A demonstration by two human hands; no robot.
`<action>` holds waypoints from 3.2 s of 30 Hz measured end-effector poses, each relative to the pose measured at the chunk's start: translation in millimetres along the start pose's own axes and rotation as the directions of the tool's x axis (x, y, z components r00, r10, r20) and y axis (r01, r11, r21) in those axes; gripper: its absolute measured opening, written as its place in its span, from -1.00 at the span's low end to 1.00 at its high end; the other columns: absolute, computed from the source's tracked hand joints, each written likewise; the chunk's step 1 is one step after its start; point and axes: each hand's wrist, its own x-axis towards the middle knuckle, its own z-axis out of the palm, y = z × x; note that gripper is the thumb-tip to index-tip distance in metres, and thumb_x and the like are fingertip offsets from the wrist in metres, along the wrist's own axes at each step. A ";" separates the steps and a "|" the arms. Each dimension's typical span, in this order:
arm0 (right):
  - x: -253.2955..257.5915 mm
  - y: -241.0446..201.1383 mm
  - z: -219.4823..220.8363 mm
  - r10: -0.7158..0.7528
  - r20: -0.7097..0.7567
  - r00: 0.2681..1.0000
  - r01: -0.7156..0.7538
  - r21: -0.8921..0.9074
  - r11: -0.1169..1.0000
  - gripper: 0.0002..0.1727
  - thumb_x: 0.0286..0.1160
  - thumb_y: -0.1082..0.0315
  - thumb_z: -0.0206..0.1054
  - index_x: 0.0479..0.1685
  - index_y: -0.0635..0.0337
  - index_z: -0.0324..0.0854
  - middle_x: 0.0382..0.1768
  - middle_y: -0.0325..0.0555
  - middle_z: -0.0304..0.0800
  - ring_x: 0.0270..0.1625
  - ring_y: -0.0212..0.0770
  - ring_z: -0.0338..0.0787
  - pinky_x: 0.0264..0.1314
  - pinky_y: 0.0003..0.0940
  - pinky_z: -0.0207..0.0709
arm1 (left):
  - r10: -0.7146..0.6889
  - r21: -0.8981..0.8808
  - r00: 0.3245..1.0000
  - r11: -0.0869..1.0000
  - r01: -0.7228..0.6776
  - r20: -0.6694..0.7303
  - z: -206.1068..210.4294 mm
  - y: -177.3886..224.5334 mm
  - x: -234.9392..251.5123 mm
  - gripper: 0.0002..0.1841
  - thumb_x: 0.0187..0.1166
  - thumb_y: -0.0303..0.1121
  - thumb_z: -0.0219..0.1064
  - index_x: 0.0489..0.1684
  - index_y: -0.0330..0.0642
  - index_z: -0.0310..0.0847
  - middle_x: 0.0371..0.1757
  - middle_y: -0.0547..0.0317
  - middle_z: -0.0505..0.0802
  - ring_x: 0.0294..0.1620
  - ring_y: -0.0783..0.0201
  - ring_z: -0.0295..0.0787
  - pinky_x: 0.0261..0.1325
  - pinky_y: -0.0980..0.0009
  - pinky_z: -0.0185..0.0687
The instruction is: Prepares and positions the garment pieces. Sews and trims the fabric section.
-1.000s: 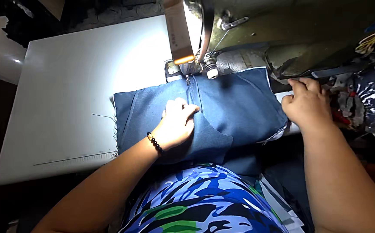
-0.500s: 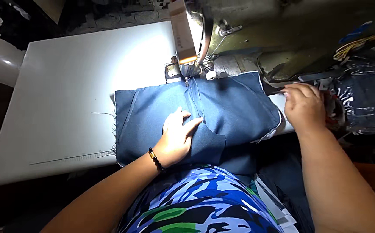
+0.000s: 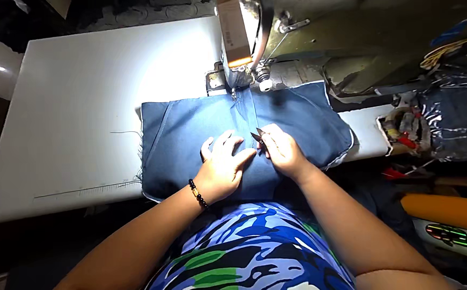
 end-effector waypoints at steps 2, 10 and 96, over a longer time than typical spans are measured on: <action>7.4 7.4 -8.7 -0.047 0.079 0.996 0.042 0.052 0.998 -0.67 0.76 0.35 -0.06 -0.05 0.29 0.64 -0.42 -0.15 0.70 -0.44 -0.35 0.68 -0.32 -0.37 0.60 | 0.127 0.060 0.991 0.990 -0.130 0.038 -3.1 -7.8 -1.8 -0.49 0.58 -0.31 0.08 0.48 0.33 0.68 0.54 0.01 0.68 0.77 -0.17 0.28 0.55 -0.49 0.05; 8.3 -4.2 -21.3 -0.065 0.191 0.979 0.028 0.192 0.981 -0.69 0.76 0.37 -0.03 -0.12 0.23 0.66 -0.47 -0.31 0.73 -0.43 -0.52 0.68 -0.31 -0.54 0.58 | 0.348 0.123 0.936 0.928 -0.352 0.049 -8.2 -22.4 1.9 -0.54 0.60 -0.31 0.14 0.41 0.35 0.74 0.35 -0.02 0.77 0.59 -0.12 0.52 0.48 -0.48 0.16; -26.3 94.7 -146.8 0.179 -0.320 0.930 -0.354 -0.659 0.663 -0.68 0.67 0.44 0.15 0.09 0.19 0.84 0.17 0.37 0.74 0.38 0.56 0.54 0.33 0.62 0.23 | 0.366 -0.011 0.910 0.927 -0.375 -0.195 27.2 -2.3 -17.2 -0.73 0.63 -0.39 0.20 -0.02 0.07 0.88 0.17 0.01 0.89 0.16 0.08 0.80 0.26 0.22 0.63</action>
